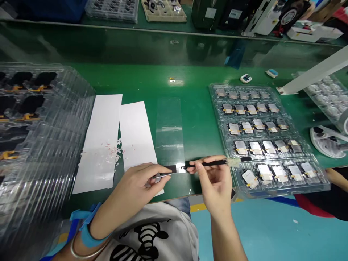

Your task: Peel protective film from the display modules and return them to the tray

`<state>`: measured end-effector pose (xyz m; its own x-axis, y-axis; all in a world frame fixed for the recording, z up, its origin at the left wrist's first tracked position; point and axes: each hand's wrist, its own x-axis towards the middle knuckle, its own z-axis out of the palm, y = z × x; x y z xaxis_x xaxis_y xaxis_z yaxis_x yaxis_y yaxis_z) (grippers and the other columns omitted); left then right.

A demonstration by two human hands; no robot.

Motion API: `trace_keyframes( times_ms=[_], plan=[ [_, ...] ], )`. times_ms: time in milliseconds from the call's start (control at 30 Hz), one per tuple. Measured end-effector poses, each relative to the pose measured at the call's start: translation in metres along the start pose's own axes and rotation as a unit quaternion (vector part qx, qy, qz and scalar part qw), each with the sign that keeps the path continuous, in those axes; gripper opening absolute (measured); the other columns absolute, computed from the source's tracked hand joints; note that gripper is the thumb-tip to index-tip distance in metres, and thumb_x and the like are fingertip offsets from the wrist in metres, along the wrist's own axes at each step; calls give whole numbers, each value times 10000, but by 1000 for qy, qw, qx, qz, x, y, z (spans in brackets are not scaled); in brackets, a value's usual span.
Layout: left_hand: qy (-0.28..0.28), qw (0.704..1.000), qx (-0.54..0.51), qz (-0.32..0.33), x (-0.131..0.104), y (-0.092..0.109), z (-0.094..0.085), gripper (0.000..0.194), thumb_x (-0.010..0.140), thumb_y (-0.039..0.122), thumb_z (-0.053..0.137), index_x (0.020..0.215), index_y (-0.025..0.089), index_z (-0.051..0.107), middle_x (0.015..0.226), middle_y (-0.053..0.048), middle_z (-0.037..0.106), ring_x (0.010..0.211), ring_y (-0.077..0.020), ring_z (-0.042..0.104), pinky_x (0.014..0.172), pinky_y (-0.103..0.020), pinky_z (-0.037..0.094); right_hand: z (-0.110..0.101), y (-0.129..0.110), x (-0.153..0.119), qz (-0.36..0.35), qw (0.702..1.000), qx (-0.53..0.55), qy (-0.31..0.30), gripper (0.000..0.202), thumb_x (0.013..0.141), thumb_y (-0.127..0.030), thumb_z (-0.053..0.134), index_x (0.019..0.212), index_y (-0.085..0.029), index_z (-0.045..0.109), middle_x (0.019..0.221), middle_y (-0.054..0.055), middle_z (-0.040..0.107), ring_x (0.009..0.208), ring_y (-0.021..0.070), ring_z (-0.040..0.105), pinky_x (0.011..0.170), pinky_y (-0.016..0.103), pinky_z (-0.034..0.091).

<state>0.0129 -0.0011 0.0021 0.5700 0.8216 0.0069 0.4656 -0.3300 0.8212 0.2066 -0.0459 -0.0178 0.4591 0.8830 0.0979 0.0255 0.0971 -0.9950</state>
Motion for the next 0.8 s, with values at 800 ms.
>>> trace_keyframes(
  times_ms=[800],
  plan=[
    [78, 992, -95, 41, -5, -1, -10, 529, 999, 155, 409, 1524, 188, 356, 935, -30, 624, 736, -144, 548, 678, -270, 449, 79, -32, -30, -203, 977, 56, -16, 323, 876, 67, 515, 1051, -199, 460, 927, 34, 689, 910, 182, 717, 832, 427, 662]
  ],
)
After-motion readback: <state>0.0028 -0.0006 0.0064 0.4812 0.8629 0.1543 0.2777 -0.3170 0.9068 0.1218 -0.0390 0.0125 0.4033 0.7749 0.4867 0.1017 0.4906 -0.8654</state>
